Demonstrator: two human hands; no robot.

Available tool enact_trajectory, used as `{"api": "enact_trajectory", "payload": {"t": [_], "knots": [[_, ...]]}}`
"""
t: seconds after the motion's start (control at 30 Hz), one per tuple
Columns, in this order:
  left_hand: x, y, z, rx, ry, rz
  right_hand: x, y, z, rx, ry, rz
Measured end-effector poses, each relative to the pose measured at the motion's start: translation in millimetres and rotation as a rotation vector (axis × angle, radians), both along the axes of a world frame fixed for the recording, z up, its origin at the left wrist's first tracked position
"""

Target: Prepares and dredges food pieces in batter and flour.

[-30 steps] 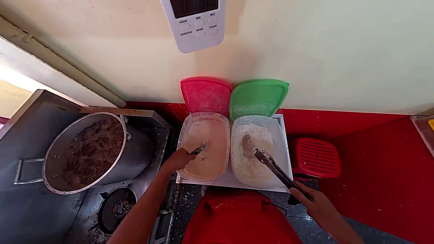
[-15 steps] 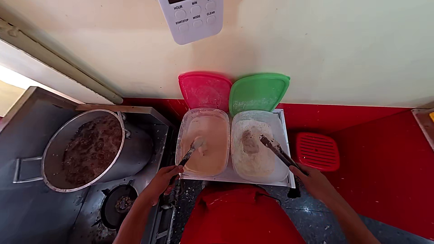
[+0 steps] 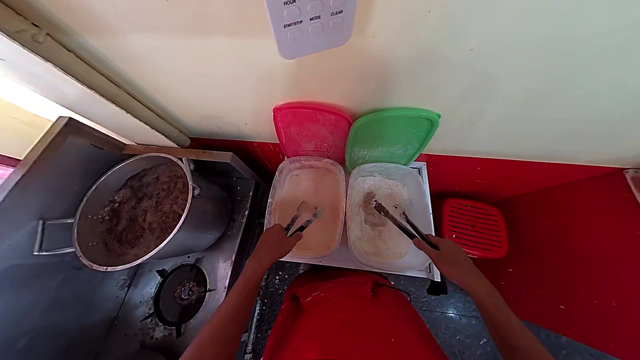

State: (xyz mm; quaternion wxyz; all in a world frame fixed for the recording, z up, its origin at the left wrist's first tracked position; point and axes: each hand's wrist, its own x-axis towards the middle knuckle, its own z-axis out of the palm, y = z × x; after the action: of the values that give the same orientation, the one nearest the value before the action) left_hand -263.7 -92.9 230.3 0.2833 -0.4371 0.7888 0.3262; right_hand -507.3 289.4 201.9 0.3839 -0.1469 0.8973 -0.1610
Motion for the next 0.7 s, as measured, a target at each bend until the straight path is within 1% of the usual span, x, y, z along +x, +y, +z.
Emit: {"api": "enact_trajectory", "payload": {"t": [0.1, 0.2, 0.27, 0.37, 0.43, 0.5, 0.53, 0.6, 0.7], "knots": [[-46, 14, -9, -0.032, -0.067, -0.067, 3, 3, 3, 0.018, -0.01, 0.007], [-61, 11, -18, -0.032, -0.085, -0.104, 6, 8, 6, 0.021, -0.013, -0.018], [-47, 0, -20, 0.023, -0.059, -0.054, 7, 15, 6, 0.002, -0.007, -0.052], [-3, -19, -32, 0.18, 0.029, 0.165, 6, 25, 1, -0.028, -0.001, -0.119], [23, -22, -21, 0.281, 0.077, 0.29, 6, 28, 1, -0.036, -0.012, -0.149], [40, -23, -13, 0.3, 0.093, 0.326, 6, 29, 2, -0.044, -0.023, -0.166], [44, -22, -11, 0.274, 0.083, 0.313, 5, 28, 1, -0.048, -0.029, -0.166], [39, -19, -10, 0.157, 0.012, 0.216, 4, 24, 0, -0.045, -0.037, -0.147], [6, -7, 0, 0.044, -0.151, 0.015, 4, 13, 1, -0.042, -0.046, -0.102]]}}
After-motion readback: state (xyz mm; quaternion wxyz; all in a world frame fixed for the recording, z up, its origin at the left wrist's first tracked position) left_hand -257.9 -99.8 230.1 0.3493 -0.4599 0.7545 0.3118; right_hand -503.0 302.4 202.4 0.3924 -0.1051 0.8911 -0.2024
